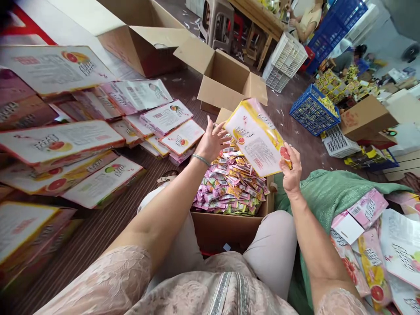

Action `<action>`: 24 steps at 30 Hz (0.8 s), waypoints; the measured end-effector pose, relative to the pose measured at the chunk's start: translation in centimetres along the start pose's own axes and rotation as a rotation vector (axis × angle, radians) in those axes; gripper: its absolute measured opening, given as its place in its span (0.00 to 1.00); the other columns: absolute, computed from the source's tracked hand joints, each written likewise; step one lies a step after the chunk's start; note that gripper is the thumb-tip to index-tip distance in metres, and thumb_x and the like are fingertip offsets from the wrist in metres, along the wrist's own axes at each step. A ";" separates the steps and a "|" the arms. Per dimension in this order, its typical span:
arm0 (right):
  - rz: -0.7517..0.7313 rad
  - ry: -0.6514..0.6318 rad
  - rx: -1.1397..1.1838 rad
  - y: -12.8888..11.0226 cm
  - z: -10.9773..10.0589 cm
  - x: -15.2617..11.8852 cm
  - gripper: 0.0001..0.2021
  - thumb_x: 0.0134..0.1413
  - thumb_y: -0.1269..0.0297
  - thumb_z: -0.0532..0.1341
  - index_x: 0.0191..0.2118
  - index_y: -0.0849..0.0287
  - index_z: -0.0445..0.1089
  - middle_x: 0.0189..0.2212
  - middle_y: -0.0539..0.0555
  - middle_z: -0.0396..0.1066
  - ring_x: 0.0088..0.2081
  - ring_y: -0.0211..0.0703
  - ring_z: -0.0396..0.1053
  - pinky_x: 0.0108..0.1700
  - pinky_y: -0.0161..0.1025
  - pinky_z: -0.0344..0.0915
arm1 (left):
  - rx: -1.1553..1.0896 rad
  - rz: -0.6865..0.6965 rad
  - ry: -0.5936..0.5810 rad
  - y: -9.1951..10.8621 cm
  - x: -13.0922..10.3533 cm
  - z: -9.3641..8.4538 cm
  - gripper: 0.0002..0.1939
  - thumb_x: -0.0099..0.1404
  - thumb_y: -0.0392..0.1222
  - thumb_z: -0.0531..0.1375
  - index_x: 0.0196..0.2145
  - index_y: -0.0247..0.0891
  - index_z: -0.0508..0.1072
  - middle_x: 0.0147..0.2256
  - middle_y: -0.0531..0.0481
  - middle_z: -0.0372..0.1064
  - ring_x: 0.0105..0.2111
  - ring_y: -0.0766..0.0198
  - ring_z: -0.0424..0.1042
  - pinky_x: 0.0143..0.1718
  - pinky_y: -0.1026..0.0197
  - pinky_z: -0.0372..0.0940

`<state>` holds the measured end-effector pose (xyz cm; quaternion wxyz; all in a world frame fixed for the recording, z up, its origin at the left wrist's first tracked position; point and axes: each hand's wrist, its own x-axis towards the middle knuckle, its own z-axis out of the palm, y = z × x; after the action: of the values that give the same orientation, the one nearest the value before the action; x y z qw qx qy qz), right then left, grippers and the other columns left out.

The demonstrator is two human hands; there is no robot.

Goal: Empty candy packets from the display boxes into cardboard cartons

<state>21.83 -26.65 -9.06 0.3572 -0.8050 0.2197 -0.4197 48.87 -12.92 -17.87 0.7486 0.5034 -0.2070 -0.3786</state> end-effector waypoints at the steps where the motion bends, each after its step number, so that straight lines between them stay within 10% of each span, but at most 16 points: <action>1: 0.035 0.031 0.098 -0.1 -0.1 0.0 0.27 0.58 0.49 0.71 0.61 0.50 0.77 0.63 0.56 0.71 0.66 0.55 0.68 0.73 0.54 0.60 | -0.065 -0.045 0.003 0.2 -0.2 0.3 0.45 0.76 0.68 0.30 0.76 0.42 0.58 0.64 0.37 0.70 0.54 0.49 0.76 0.52 0.50 0.71; 7: 0.501 0.147 0.623 0.2 -1.9 0.9 0.23 0.67 0.46 0.63 0.60 0.52 0.75 0.58 0.55 0.78 0.62 0.53 0.74 0.67 0.57 0.70 | -0.051 -0.090 -0.045 0.3 -1.5 2.1 0.39 0.74 0.67 0.50 0.73 0.43 0.63 0.62 0.36 0.71 0.53 0.50 0.77 0.54 0.50 0.72; 16: 1.024 0.101 0.805 1.8 -2.1 -2.9 0.30 0.73 0.38 0.47 0.52 0.57 0.76 0.46 0.62 0.82 0.51 0.57 0.80 0.56 0.60 0.77 | 0.635 0.617 -0.078 -2.3 -4.8 4.6 0.46 0.63 0.63 0.69 0.72 0.47 0.60 0.70 0.34 0.55 0.66 0.38 0.64 0.64 0.35 0.66; 24: 0.545 0.201 0.734 1.1 1.1 -3.4 0.21 0.62 0.42 0.66 0.49 0.53 0.78 0.50 0.55 0.81 0.62 0.51 0.74 0.71 0.55 0.65 | 0.875 0.318 0.051 -3.1 -4.3 4.2 0.55 0.62 0.41 0.69 0.79 0.46 0.45 0.71 0.28 0.52 0.65 0.33 0.65 0.61 0.37 0.67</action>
<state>20.81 -24.70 -12.10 0.6924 -0.4939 0.2935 -0.4364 42.18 -12.73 -18.66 0.5195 0.7430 -0.4034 -0.1240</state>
